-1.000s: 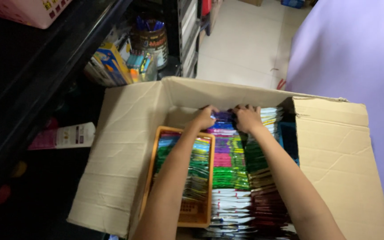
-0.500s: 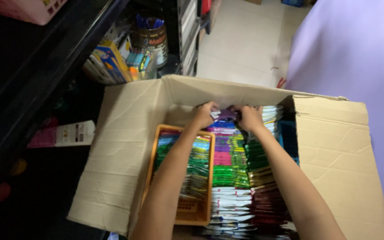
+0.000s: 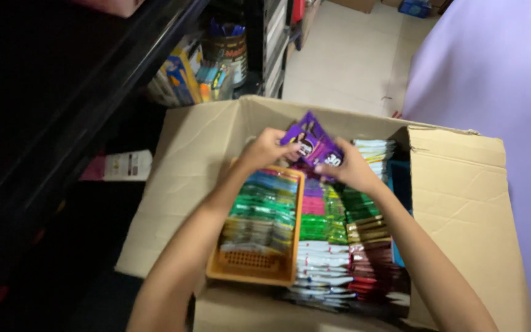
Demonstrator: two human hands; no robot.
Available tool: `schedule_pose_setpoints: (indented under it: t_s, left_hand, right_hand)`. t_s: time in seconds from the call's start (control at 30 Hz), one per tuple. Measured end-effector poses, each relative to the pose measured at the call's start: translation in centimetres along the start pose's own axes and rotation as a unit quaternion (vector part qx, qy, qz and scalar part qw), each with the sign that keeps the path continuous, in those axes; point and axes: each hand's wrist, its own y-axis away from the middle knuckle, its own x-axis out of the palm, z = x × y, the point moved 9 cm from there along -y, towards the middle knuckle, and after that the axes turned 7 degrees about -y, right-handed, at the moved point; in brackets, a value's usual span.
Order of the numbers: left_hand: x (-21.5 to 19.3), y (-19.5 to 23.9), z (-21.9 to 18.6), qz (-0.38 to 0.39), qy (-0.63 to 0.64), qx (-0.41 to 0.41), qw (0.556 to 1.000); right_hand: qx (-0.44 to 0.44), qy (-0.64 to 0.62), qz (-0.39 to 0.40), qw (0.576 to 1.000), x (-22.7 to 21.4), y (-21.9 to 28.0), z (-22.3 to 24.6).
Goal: Organizing and sorting product sachets into baskets within a shipping box.
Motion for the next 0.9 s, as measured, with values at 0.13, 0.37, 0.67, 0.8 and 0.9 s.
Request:
schedule_pose_setpoints:
  t_s: [0.13, 0.37, 0.67, 0.8, 0.9]
  left_hand:
    - [0.5, 5.1, -2.5, -0.037, 0.083, 0.007, 0.996]
    - [1.6, 20.5, -24.4, -0.299, -0.450, 0.241, 0.806]
    - [6.3, 25.6, -11.4, -0.002, -0.517, 0.033, 0.855]
    - [6.6, 26.9, -9.7, -0.040, -0.514, 0.087, 0.852]
    - [6.5, 27.0, -9.2, -0.011, -0.547, 0.046, 0.836]
  right_hand:
    - [0.055, -0.064, 0.091, 0.992, 3.8, 3.4, 0.5]
    - [-0.087, 0.209, 0.136, 0.965, 9.4, 8.9, 6.4]
    - [-0.093, 0.175, 0.222, 0.955, 16.9, 14.4, 6.8]
    - [-0.066, 0.168, 0.208, 0.961, 18.9, 15.3, 4.3]
    - [-0.132, 0.146, 0.162, 0.967, 19.6, 15.9, 2.0]
